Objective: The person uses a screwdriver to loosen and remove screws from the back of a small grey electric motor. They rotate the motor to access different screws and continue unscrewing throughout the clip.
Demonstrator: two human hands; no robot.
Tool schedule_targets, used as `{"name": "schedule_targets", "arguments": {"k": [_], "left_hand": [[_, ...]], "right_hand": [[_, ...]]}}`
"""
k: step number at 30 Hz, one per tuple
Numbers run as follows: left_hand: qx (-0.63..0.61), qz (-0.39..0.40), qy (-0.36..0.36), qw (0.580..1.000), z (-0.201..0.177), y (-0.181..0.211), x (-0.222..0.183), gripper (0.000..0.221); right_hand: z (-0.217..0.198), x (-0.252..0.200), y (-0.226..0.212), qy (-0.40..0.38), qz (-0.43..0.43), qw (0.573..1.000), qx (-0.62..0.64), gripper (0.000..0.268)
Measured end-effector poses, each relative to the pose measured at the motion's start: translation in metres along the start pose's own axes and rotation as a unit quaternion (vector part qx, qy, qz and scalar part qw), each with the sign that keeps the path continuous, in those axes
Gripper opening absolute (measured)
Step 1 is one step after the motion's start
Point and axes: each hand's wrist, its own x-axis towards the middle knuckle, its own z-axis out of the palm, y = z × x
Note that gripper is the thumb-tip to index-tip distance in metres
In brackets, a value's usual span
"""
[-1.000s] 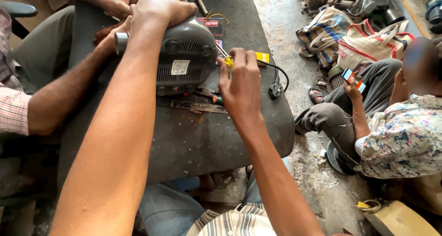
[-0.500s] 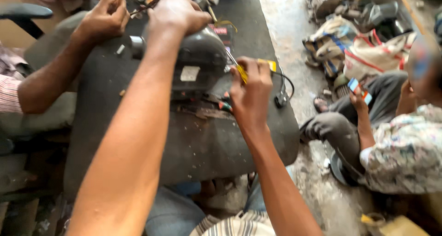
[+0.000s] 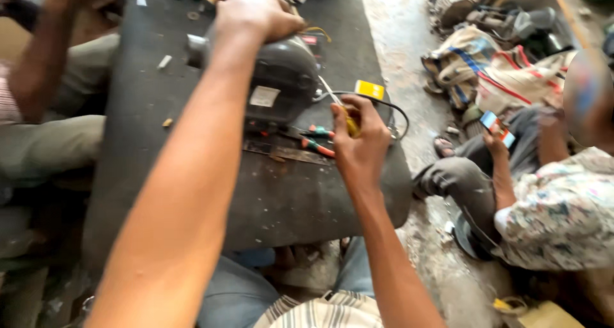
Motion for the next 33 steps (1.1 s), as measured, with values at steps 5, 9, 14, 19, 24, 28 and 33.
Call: {"name": "schedule_targets", "arguments": {"k": [5, 9, 14, 19, 24, 28, 33], "left_hand": [[-0.050, -0.050, -0.008, 0.997, -0.009, 0.006, -0.016, 0.046], [-0.048, -0.050, -0.007, 0.998, -0.011, 0.006, -0.018, 0.047], [-0.032, -0.030, -0.004, 0.999, -0.005, 0.006, -0.011, 0.046], [-0.027, -0.024, 0.003, 0.999, -0.005, 0.007, -0.010, 0.044], [-0.040, -0.044, 0.021, 0.998, -0.005, 0.008, -0.014, 0.044], [-0.004, -0.019, -0.006, 1.000, -0.005, 0.012, -0.011, 0.047], [-0.031, -0.065, 0.020, 0.997, -0.002, 0.011, -0.014, 0.050]], "right_hand": [[0.001, 0.006, 0.002, 0.023, -0.112, 0.993, -0.013, 0.017], [0.011, 0.010, 0.005, 0.027, -0.097, 0.995, -0.019, 0.019], [0.017, 0.011, 0.007, 0.039, -0.118, 0.992, -0.036, 0.016], [0.014, 0.002, 0.001, 0.066, -0.252, 0.953, -0.157, 0.019], [0.017, 0.010, 0.001, 0.040, -0.145, 0.974, -0.168, 0.027], [0.018, 0.016, 0.010, -0.005, -0.108, 0.974, -0.199, 0.015], [0.015, 0.014, 0.007, 0.050, -0.199, 0.967, -0.154, 0.013]]}}
